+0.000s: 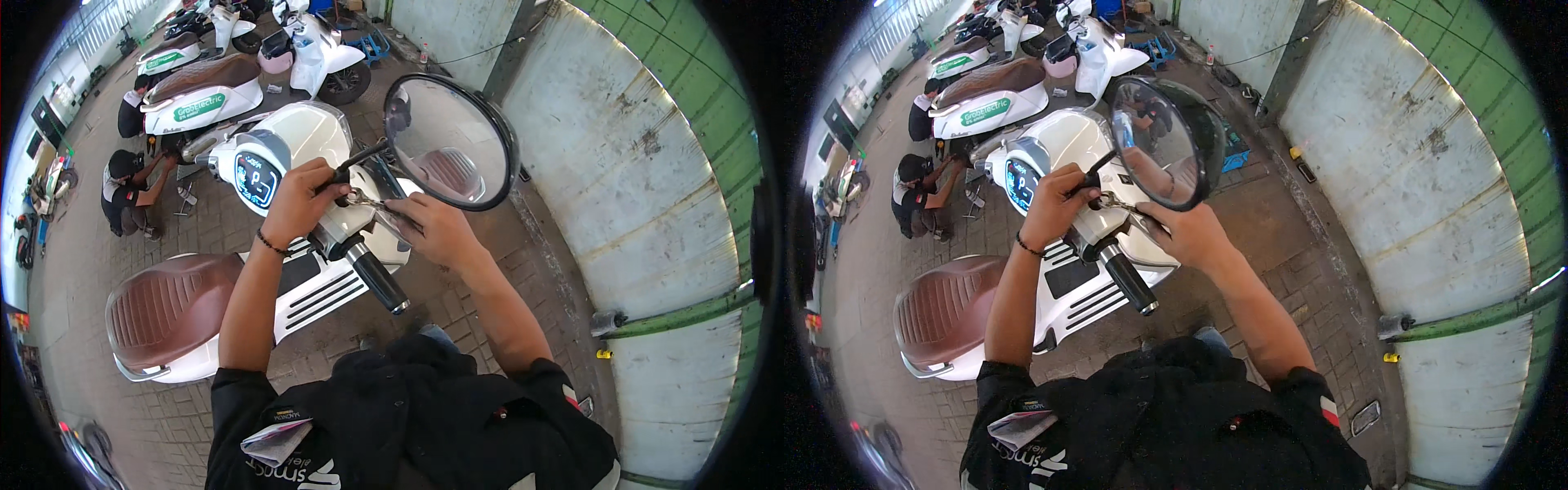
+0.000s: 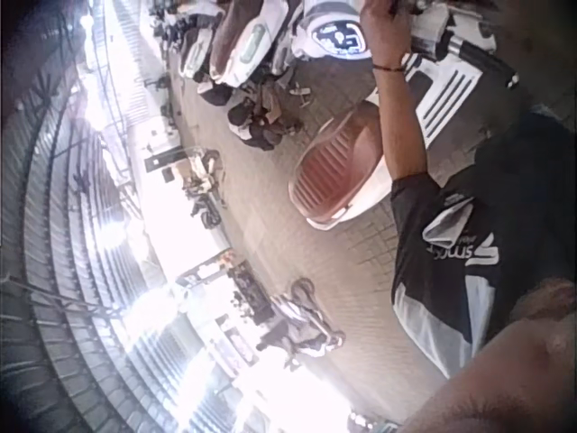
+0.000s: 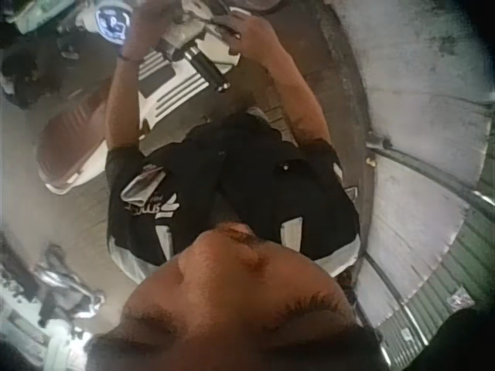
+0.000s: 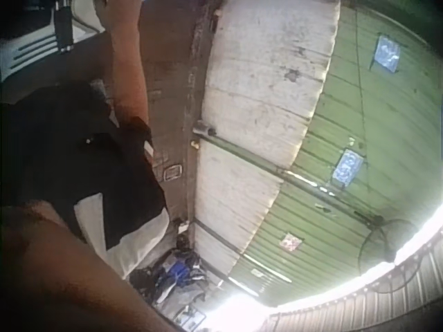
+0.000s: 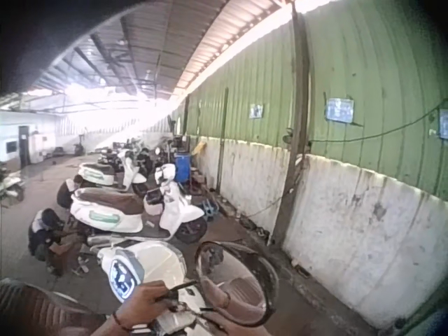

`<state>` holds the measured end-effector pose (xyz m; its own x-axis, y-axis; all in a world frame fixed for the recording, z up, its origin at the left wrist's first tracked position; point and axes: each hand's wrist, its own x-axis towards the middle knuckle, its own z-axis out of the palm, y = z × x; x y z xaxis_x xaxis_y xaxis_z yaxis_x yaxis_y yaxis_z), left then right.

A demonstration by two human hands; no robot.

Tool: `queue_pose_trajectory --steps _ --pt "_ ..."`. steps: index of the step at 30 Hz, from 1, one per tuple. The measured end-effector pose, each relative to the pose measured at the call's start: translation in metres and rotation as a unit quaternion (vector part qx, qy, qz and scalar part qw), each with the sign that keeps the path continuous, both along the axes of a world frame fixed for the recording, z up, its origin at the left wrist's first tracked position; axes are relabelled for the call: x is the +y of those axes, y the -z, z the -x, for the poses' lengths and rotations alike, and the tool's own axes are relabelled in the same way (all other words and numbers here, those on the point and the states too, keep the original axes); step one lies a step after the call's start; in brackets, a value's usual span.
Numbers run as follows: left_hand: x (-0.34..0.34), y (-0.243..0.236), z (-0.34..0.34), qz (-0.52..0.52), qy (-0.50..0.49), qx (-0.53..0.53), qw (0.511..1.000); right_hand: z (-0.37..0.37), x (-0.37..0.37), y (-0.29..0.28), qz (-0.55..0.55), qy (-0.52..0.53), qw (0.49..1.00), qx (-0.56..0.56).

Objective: The person removes a phone mount and a side mirror from a white scooter using a wrench and then places them into a metal tray on the ground.

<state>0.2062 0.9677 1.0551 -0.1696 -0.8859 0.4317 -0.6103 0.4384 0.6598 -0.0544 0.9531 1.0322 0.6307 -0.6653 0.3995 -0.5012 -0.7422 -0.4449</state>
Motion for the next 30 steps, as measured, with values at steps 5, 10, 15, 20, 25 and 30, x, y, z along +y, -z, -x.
queue_pose_trajectory --steps 5,10,15,20,25,30 --pt "-0.013 0.016 -0.006 0.020 0.045 0.075 0.996 0.007 -0.037 0.000 -0.029 -0.029 0.999 0.031" --pt "-0.011 0.014 -0.005 0.033 0.041 0.079 0.995 0.002 -0.062 -0.002 -0.182 -0.086 0.979 0.034" --pt "-0.012 0.012 0.003 0.037 -0.006 0.097 0.995 -0.004 -0.013 -0.037 -0.103 -0.015 0.994 0.014" --pt "-0.006 0.010 -0.005 -0.018 0.017 0.104 0.994 -0.022 -0.009 -0.013 -0.064 0.016 0.994 -0.082" --pt "-0.020 -0.006 0.022 0.072 0.063 0.128 0.987 -0.023 -0.018 -0.017 0.077 0.018 0.997 -0.022" --pt "-0.042 -0.014 0.041 0.024 0.135 0.173 0.975 -0.031 -0.022 -0.024 0.043 -0.006 0.999 -0.016"
